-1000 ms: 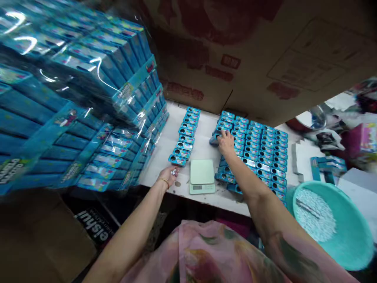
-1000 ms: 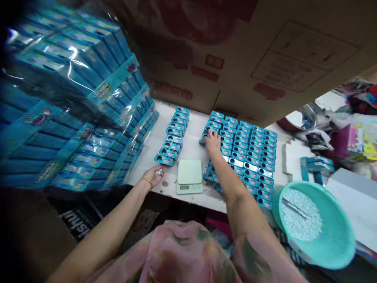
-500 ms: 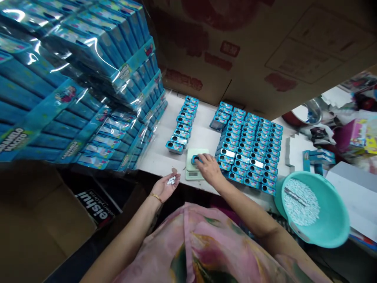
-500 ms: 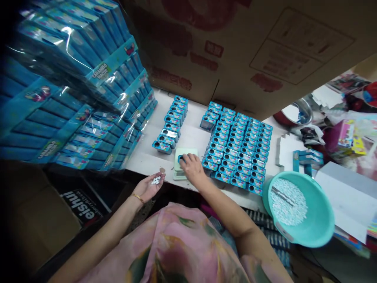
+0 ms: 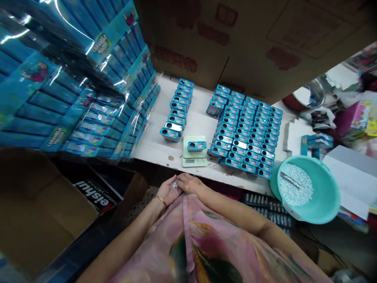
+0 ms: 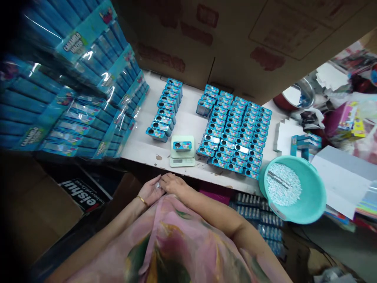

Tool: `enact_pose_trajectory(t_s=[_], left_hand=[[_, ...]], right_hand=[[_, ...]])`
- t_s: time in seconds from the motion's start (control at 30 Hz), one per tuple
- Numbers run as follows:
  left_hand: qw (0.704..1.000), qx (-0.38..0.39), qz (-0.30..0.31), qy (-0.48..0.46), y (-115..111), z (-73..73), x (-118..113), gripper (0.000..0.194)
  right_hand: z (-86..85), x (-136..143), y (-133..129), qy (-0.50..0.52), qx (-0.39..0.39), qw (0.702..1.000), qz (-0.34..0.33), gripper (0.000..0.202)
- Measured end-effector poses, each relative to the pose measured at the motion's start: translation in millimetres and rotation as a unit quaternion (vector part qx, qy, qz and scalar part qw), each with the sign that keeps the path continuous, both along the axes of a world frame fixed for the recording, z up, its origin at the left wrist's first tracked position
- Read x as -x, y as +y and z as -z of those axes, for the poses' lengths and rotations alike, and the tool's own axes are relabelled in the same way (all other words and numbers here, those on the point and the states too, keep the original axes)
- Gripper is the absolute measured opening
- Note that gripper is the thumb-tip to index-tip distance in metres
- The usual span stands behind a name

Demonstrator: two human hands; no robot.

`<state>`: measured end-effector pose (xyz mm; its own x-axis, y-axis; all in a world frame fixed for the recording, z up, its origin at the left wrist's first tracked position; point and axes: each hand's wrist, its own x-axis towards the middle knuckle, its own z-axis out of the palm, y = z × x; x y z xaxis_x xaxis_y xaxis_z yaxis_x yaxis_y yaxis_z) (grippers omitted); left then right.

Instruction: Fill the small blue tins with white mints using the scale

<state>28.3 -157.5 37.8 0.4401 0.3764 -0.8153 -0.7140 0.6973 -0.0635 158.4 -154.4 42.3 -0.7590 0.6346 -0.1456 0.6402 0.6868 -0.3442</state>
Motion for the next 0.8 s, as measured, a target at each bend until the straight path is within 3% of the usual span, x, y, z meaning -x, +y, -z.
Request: enact_pose_trajectory(t_s=[0.43,0.57,0.8], left_hand=[[0.999,0.001,0.045,-0.032,0,-2.8,-7,0.026],[0.999,-0.020,0.025,-0.026,12,-4.0,-11,0.024],[0.994,-0.103,-0.033,0.007,57,-21.4,-26,0.020]], right_hand=[[-8.8,-13,-5,0.007,0.025,1.000,-0.006,0.014],[-10.2,-18,4,0.029,0.013,0.999,0.036,0.016],[-24.0,-34,50,0.199,0.020,0.967,0.160,0.018]])
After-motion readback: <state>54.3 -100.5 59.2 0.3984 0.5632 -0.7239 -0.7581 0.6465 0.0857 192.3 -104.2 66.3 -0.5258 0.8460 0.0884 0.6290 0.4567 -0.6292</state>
